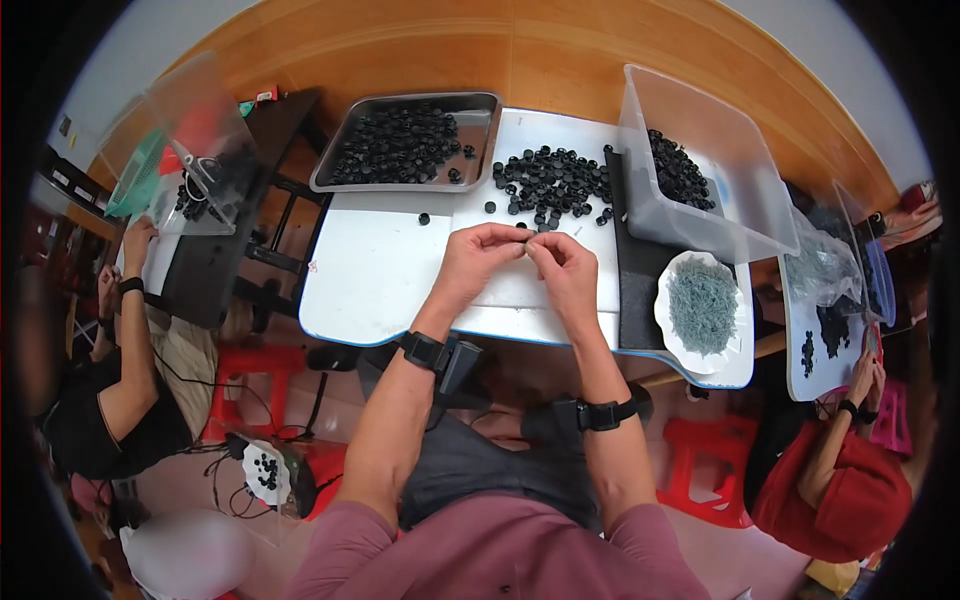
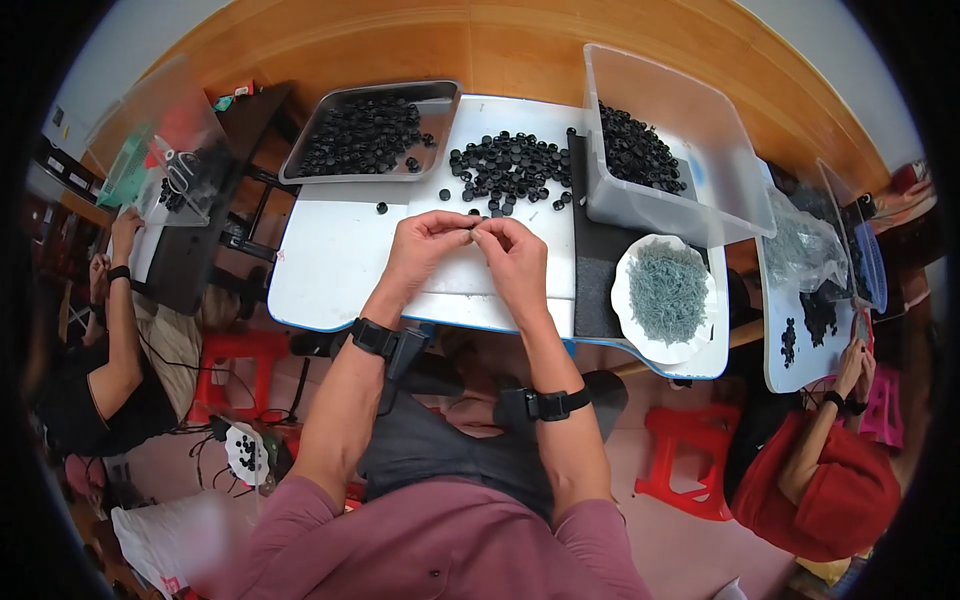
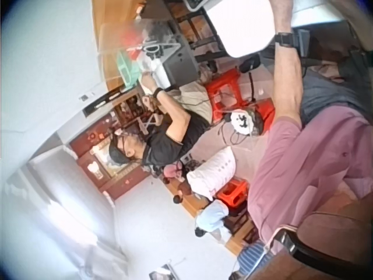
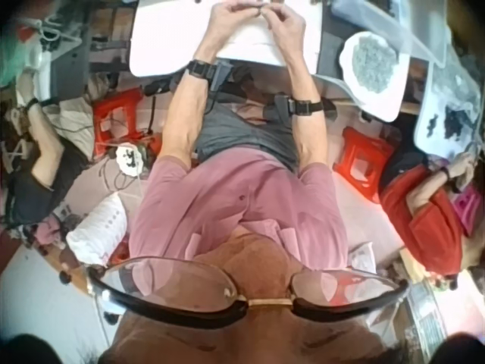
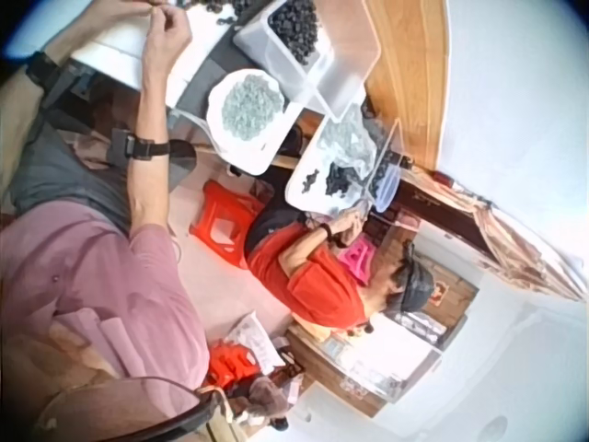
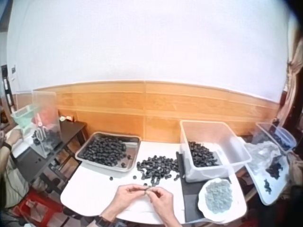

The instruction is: Sorting and assembling small black plastic components at a table.

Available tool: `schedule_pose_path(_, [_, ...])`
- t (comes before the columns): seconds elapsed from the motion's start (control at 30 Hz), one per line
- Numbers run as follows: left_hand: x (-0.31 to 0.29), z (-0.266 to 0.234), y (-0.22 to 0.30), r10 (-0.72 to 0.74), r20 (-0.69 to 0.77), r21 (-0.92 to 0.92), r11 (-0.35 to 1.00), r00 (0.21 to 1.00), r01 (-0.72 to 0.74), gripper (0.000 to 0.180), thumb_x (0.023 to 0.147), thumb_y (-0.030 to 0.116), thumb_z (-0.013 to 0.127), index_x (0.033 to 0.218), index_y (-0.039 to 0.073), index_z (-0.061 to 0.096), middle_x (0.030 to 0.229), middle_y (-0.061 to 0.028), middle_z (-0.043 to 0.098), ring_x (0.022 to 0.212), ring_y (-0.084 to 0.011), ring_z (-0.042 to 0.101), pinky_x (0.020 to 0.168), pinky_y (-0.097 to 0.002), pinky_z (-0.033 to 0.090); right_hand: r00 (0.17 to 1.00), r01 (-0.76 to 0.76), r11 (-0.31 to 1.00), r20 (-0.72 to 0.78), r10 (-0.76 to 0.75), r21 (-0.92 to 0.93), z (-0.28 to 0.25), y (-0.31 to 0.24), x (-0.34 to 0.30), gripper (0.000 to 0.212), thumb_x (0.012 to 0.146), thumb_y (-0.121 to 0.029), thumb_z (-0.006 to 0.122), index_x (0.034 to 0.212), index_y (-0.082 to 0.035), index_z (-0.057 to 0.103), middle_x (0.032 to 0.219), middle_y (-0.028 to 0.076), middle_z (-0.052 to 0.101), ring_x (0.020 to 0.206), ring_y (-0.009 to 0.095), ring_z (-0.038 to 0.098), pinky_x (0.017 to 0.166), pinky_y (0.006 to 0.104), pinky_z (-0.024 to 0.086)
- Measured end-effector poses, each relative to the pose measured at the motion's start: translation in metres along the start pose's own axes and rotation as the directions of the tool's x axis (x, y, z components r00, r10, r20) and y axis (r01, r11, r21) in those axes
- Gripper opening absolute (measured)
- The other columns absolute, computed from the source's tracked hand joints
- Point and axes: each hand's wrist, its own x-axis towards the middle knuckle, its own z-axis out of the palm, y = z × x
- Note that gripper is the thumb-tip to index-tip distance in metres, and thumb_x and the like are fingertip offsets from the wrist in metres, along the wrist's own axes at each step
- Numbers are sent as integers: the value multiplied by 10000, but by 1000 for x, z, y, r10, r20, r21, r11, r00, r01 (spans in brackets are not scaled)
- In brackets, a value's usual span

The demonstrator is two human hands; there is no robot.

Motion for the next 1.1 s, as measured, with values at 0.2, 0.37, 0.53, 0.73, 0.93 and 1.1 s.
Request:
schedule_pose_path(0.2, [1, -2, 0, -14, -16, 26, 1000, 1000, 15, 208, 924, -21, 704, 1128, -37, 739, 1146, -140, 751, 1019, -168, 707, 933, -302, 573, 989, 144, 984, -25, -148, -102, 3, 6, -1, 111, 929, -90, 739, 954, 18, 740, 797, -10, 681, 668, 32, 541, 591, 222, 440])
schedule_pose_path(0.37, [2, -3, 0, -22, -35, -6, 1000, 999, 22, 199, 931, -23, 686, 1123, -38, 738, 1149, -121, 736, 1040, -181, 703, 949, -312, 570, 997, 67, 998, -28, -67, 2, -1, 3, 0, 106, 936, -85, 731, 980, 11, 738, 805, -9, 682, 658, 40, 539, 583, 216, 434])
schedule_pose_path(0.53, [2, -3, -2, 74, -1, -8, 997, 997, -74, 156, 945, -22, 665, 1083, -54, 732, 1098, -78, 675, 1026, -185, 696, 959, -316, 564, 997, 49, 998, -70, -45, 50, -2, -1, 2, 121, 945, -82, 720, 1021, 10, 736, 810, -11, 676, 662, 39, 538, 574, 209, 422])
schedule_pose_path(0.73, [2, -3, -4, -20, -25, 17, 1000, 999, 20, 172, 952, -11, 672, 1112, -33, 732, 1083, -82, 727, 988, -151, 695, 921, -281, 564, 988, 141, 984, -44, -147, -109, 0, 9, 3, 125, 898, -52, 739, 1005, 14, 744, 865, 25, 698, 630, 49, 527, 577, 229, 443])
schedule_pose_path(0.93, [1, 0, -2, -10, -19, 56, 998, 1000, 11, 208, 952, 1, 682, 1154, -29, 722, 1081, -95, 748, 974, -140, 697, 904, -271, 567, 983, 159, 976, -72, -171, -149, 3, 6, 0, 143, 865, -44, 761, 996, 11, 753, 888, 44, 703, 622, 56, 530, 583, 240, 453])
schedule_pose_path(1.1, [1, 0, -4, 6, -29, 27, 1000, 1000, -5, 216, 937, -7, 689, 1150, -39, 704, 1085, -103, 740, 990, -144, 706, 898, -271, 566, 991, 125, 989, -32, -128, -77, -1, 7, 3, 144, 878, -55, 762, 1006, 9, 758, 856, 15, 704, 621, 41, 524, 571, 228, 444])
